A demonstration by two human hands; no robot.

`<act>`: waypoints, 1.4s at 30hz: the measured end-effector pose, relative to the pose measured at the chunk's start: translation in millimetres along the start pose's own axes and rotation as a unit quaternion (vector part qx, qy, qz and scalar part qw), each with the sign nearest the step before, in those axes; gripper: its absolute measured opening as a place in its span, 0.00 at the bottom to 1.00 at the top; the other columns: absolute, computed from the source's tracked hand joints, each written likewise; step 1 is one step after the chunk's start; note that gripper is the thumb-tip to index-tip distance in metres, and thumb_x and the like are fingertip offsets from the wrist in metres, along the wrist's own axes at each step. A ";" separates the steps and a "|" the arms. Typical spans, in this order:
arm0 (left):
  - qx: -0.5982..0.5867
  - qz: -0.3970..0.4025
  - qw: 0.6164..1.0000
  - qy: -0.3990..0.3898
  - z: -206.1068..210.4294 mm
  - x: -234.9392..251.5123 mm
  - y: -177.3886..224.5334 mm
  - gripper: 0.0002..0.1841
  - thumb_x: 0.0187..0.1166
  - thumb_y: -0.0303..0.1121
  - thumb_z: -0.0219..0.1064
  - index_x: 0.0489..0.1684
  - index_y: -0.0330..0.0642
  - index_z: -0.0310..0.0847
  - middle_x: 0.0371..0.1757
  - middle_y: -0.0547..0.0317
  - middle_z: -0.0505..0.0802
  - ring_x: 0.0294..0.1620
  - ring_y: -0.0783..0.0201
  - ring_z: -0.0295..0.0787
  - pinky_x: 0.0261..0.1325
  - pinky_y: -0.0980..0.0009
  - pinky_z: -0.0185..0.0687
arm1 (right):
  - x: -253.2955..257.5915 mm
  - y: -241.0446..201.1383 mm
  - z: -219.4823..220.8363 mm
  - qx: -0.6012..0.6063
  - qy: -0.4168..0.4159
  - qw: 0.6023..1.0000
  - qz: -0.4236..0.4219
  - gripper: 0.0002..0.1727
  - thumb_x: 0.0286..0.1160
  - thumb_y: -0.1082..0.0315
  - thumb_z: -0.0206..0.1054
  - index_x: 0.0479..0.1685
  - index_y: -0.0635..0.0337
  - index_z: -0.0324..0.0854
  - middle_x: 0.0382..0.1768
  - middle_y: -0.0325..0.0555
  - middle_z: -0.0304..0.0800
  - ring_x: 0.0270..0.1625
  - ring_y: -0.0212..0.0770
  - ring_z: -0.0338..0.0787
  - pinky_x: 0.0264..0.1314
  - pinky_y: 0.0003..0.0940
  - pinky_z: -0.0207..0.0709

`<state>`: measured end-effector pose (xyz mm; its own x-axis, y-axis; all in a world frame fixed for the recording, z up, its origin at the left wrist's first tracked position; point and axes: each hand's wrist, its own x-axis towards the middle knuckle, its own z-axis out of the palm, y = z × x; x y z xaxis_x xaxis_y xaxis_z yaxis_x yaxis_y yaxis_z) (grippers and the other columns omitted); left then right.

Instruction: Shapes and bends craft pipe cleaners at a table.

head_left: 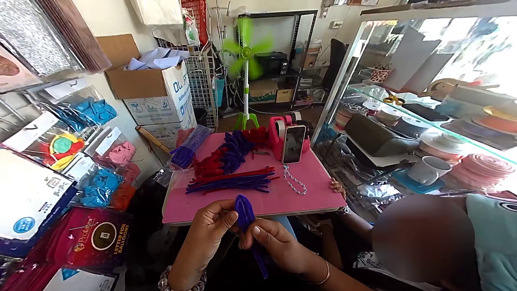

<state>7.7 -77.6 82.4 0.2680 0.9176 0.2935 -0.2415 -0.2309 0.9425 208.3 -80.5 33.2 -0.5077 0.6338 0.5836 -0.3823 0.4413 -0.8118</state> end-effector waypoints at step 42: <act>0.377 0.255 0.888 0.070 -14.4 21.0 14.3 0.28 0.84 0.47 0.65 0.74 0.34 0.73 0.72 0.46 0.85 0.75 0.59 0.79 0.75 0.61 0.76 | 10.3 -27.1 -30.9 -0.197 -0.041 0.980 -0.002 0.20 0.95 0.66 0.46 0.46 0.66 0.85 0.44 0.44 0.88 0.54 0.27 0.84 0.63 0.24 0.76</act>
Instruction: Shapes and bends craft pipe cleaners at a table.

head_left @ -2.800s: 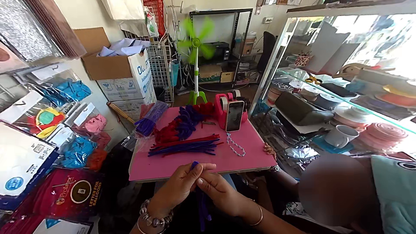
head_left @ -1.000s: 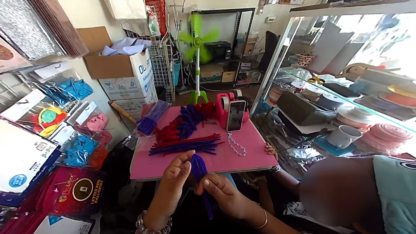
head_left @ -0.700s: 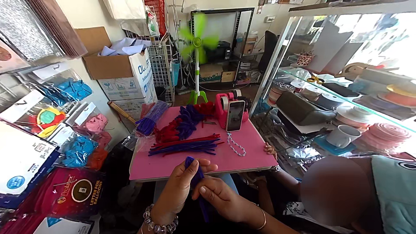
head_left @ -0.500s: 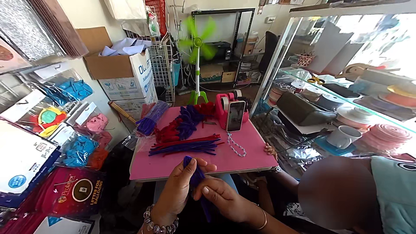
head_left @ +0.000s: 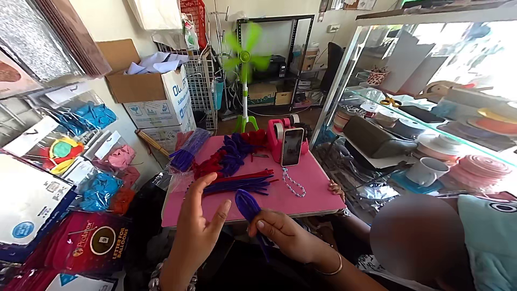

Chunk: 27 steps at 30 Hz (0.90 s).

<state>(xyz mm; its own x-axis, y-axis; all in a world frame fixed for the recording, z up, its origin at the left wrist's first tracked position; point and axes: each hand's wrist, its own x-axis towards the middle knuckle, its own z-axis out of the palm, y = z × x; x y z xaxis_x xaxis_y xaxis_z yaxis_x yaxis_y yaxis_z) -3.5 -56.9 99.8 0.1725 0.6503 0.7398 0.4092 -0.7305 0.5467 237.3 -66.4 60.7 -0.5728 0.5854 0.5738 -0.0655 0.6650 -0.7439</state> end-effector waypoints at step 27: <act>-0.275 -0.184 0.943 -0.044 18.3 -15.4 15.4 0.09 0.85 0.33 0.66 0.46 0.41 0.91 0.38 0.65 0.96 0.26 0.79 0.87 0.28 0.84 0.83 | 7.5 -15.5 18.0 0.100 0.098 0.990 0.021 0.19 0.81 0.72 0.68 0.67 0.64 0.71 0.52 0.43 0.89 0.50 0.30 0.91 0.55 0.28 0.88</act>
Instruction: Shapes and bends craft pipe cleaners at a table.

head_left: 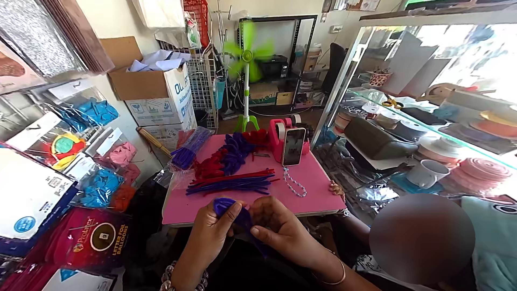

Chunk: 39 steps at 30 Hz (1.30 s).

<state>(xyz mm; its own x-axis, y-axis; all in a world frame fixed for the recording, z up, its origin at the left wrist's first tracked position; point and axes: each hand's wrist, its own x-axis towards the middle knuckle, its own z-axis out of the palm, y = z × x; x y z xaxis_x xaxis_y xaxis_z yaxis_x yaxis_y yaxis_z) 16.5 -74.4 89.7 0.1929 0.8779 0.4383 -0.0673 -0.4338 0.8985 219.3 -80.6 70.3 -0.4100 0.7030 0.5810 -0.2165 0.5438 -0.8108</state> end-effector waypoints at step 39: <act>-0.108 -0.123 0.986 0.012 18.4 -11.4 -9.3 0.07 0.80 0.24 0.68 0.49 0.36 0.90 0.41 0.58 0.96 0.40 0.68 0.94 0.44 0.73 0.93 | 1.8 4.7 8.9 0.080 0.227 0.966 0.096 0.08 0.69 0.78 0.75 0.42 0.61 0.83 0.35 0.41 0.93 0.35 0.30 0.93 0.41 0.26 0.89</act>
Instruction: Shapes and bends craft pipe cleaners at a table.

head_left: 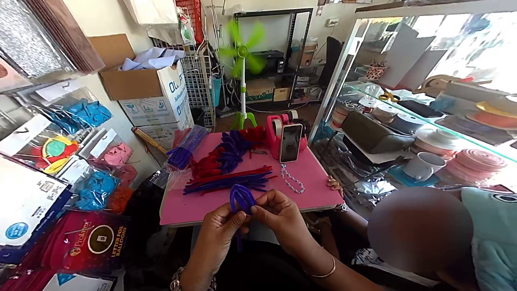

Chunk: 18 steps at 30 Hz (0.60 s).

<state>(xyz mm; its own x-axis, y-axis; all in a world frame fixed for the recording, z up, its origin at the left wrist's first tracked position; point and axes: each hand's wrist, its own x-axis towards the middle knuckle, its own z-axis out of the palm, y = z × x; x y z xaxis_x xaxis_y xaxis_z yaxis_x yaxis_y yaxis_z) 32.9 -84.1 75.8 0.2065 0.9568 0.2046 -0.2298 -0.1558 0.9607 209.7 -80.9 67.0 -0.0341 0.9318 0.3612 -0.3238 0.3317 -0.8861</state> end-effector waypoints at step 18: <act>0.029 0.065 0.996 0.047 8.7 0.1 -9.6 0.03 0.76 0.26 0.73 0.41 0.38 0.90 0.34 0.60 0.96 0.32 0.71 0.93 0.37 0.76 0.92 | -3.1 7.9 7.9 -0.041 0.020 0.996 -0.083 0.08 0.67 0.79 0.75 0.40 0.62 0.83 0.33 0.39 0.93 0.34 0.26 0.91 0.40 0.21 0.87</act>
<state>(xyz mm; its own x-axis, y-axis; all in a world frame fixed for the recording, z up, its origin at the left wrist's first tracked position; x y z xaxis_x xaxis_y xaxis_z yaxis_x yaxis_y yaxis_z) 43.5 -84.7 68.2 0.0886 0.9459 0.3122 -0.1929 -0.2912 0.9370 199.8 -82.3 61.1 0.0515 0.8681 0.4938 -0.2439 0.4904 -0.8367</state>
